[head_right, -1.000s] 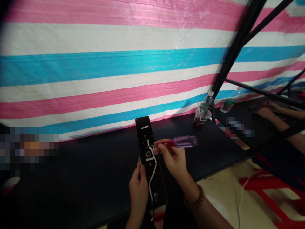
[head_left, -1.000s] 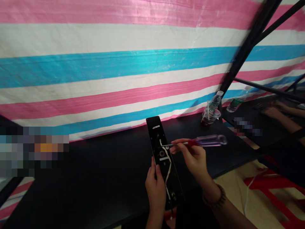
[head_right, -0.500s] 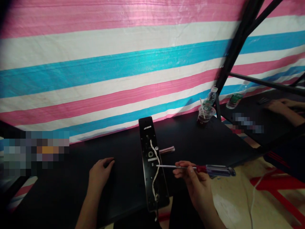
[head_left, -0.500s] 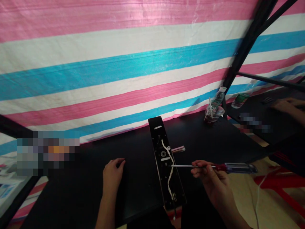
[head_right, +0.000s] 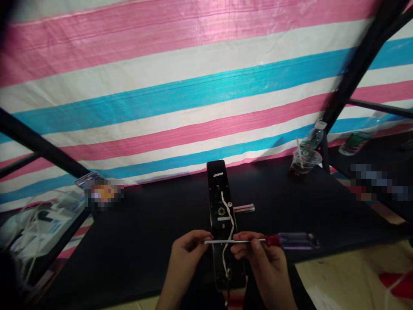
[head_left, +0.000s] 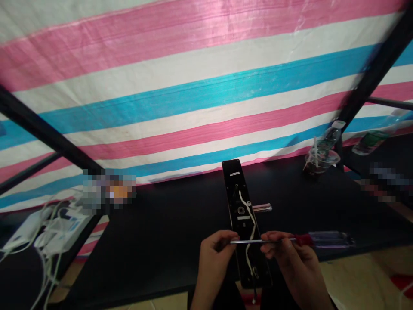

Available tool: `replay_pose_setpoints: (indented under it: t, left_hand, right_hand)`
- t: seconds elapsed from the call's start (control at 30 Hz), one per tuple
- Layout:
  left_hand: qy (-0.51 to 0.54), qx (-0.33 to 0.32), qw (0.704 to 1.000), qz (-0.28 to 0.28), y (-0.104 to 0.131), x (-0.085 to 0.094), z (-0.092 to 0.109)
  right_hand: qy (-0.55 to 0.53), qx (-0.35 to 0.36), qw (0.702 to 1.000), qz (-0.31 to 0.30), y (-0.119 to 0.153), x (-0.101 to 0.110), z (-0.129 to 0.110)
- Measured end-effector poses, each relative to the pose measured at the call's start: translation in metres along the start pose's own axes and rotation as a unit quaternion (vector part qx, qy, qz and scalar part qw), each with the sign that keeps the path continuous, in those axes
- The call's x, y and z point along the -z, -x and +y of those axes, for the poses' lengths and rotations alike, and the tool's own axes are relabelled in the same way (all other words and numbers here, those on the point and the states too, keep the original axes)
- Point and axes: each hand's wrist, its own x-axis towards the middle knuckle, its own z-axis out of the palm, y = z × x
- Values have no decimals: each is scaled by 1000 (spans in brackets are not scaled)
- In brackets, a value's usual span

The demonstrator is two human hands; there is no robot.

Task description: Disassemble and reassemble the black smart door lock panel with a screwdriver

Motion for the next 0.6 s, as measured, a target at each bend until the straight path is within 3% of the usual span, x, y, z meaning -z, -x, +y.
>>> replay_pose_setpoints:
  t: [0.07, 0.17, 0.43, 0.6]
  left_hand:
    - [36, 8, 999, 17, 8, -9, -4]
    - [59, 6, 998, 32, 9, -6, -11]
    - [115, -12, 993, 3, 8, -1, -13]
    - [165, 2, 986, -23, 14, -1, -14]
  right_hand:
    - [12, 8, 1000, -3, 2, -1, 0]
    - [28, 41, 999, 8, 3, 1, -6]
    - [95, 122, 988, -7, -1, 10, -26]
    - [189, 110, 970, -107, 16, 10, -48]
